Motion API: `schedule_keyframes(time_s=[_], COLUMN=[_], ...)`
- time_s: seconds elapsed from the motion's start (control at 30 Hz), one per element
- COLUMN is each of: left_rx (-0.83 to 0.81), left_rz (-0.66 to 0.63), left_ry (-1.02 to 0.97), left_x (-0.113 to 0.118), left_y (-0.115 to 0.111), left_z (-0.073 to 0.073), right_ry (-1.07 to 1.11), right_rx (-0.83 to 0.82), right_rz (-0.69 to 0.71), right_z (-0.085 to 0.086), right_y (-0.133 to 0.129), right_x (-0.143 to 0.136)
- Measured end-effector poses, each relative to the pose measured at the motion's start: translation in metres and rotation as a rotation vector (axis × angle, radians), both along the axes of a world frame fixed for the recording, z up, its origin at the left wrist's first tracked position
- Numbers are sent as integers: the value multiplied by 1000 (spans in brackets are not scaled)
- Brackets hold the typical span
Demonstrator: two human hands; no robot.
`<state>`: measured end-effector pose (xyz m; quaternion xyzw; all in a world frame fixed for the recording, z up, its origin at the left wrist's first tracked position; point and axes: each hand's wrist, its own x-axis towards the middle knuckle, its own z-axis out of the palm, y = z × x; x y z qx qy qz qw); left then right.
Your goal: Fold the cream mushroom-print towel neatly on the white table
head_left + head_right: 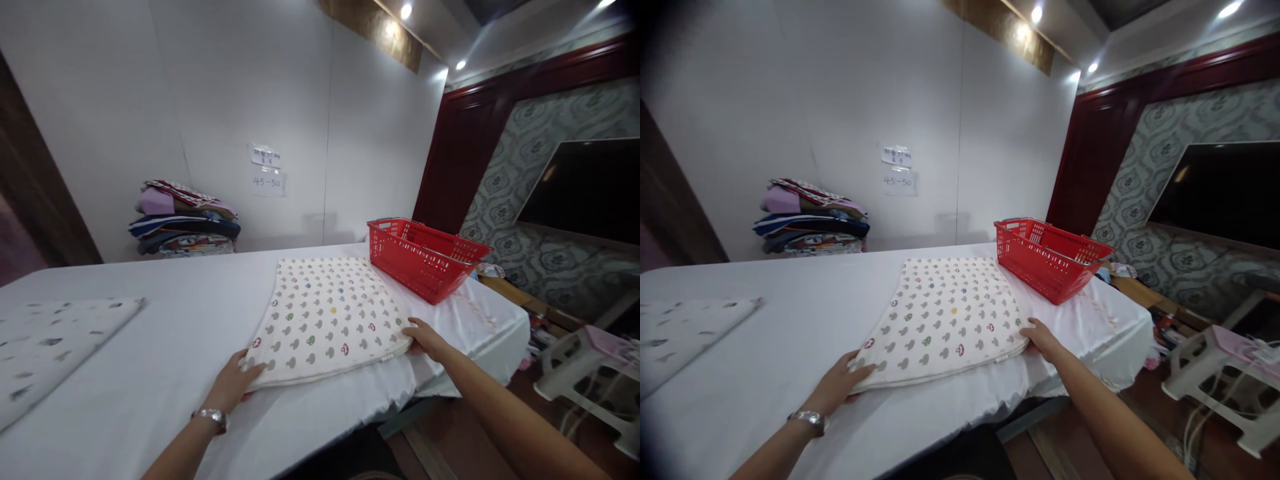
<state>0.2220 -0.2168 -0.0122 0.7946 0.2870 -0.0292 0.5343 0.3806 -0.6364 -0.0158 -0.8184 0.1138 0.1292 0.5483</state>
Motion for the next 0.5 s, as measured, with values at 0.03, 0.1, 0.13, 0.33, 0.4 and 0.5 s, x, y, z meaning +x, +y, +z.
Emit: schedule_keyframes(time_s=[0.03, 0.1, 0.13, 0.33, 0.4, 0.5], left_rx=[-80, -239, -299, -354, -317, -224], left_rz=[38, 109, 140, 210, 245, 295], left_ry=[-31, -123, -181, -443, -458, -477], left_x=[0, 0, -1, -30, -50, -74], left_y=[1, 3, 5, 37, 47, 53], left_z=[3, 16, 25, 82, 94, 107], right_ry=[1, -43, -90, -269, -259, -263], right_rx=[83, 230, 275, 412, 473, 523], right_rz=[-22, -41, -28, 93, 117, 54], right_z=[3, 11, 17, 71, 87, 100], right_y=[0, 3, 5, 26, 32, 35], right_x=[-3, -8, -12, -65, -87, -103])
